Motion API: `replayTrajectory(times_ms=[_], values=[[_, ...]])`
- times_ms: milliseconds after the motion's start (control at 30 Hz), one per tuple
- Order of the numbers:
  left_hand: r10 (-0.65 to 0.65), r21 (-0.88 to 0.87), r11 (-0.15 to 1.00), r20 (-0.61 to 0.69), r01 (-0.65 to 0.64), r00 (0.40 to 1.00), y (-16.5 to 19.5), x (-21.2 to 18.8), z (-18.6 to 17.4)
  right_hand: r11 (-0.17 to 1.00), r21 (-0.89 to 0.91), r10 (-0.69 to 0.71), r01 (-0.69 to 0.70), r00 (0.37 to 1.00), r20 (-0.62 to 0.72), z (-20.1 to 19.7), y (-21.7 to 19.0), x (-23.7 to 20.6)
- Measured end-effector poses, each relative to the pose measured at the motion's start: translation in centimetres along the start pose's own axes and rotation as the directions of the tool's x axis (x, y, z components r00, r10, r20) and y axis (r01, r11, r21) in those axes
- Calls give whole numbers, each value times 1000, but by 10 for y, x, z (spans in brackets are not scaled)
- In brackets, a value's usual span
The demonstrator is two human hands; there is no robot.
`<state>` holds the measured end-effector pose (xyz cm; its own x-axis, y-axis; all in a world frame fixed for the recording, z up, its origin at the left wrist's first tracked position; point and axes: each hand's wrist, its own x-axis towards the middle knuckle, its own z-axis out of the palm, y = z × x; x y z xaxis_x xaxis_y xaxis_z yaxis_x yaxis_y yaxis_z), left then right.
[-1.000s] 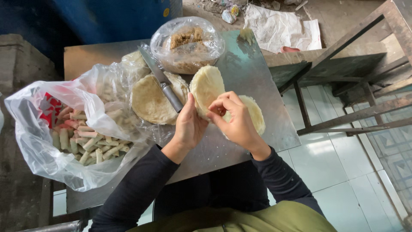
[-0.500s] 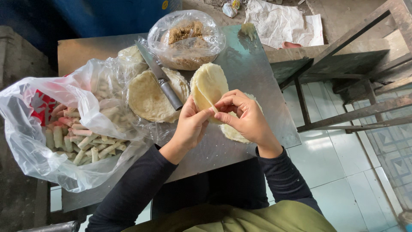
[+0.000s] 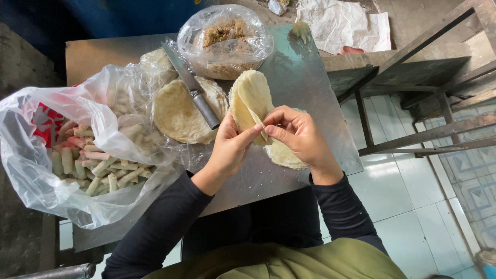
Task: The person sits at a metal table and peels round flatbreads apart into thin layers by hand, stacking the separated rounds. They then use a knife to cut a stack of flatbread into pieces, fold and press the pieces, and continue peeling more flatbread rounds.
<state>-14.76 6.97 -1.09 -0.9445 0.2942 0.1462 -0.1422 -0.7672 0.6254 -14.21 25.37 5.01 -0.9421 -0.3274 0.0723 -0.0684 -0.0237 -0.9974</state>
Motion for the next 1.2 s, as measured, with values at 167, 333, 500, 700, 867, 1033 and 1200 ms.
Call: replayTrajectory(times_ms=[167, 333, 500, 700, 867, 1033, 1200], values=[[-14, -17, 1000, 7, 14, 1000, 1, 0, -1, 1000, 24, 2, -2, 1000, 3, -1, 6, 3], [-47, -60, 997, 8, 47, 999, 4, 0, 1, 999, 45, -8, 8, 1000, 8, -3, 10, 4], [11, 9, 1000, 71, -12, 997, 3, -1, 2, 1000, -27, -15, 15, 1000, -4, 0, 6, 0], [-5, 4, 1000, 48, 5, 999, -4, 2, -1, 997, -72, 20, -22, 999, -26, 2, 7, -2], [-37, 4, 999, -4, 37, 999, -7, 4, -6, 957, -280, -105, 76, 991, -89, 12, 12, -1], [-34, 58, 998, -9, 35, 999, -11, 4, -6, 780, -613, -276, 123, 947, -162, 26, 8, 0], [8, -4, 1000, 45, -8, 999, -15, 5, -8, 808, -560, -298, 185, 948, -116, 30, 2, -2]])
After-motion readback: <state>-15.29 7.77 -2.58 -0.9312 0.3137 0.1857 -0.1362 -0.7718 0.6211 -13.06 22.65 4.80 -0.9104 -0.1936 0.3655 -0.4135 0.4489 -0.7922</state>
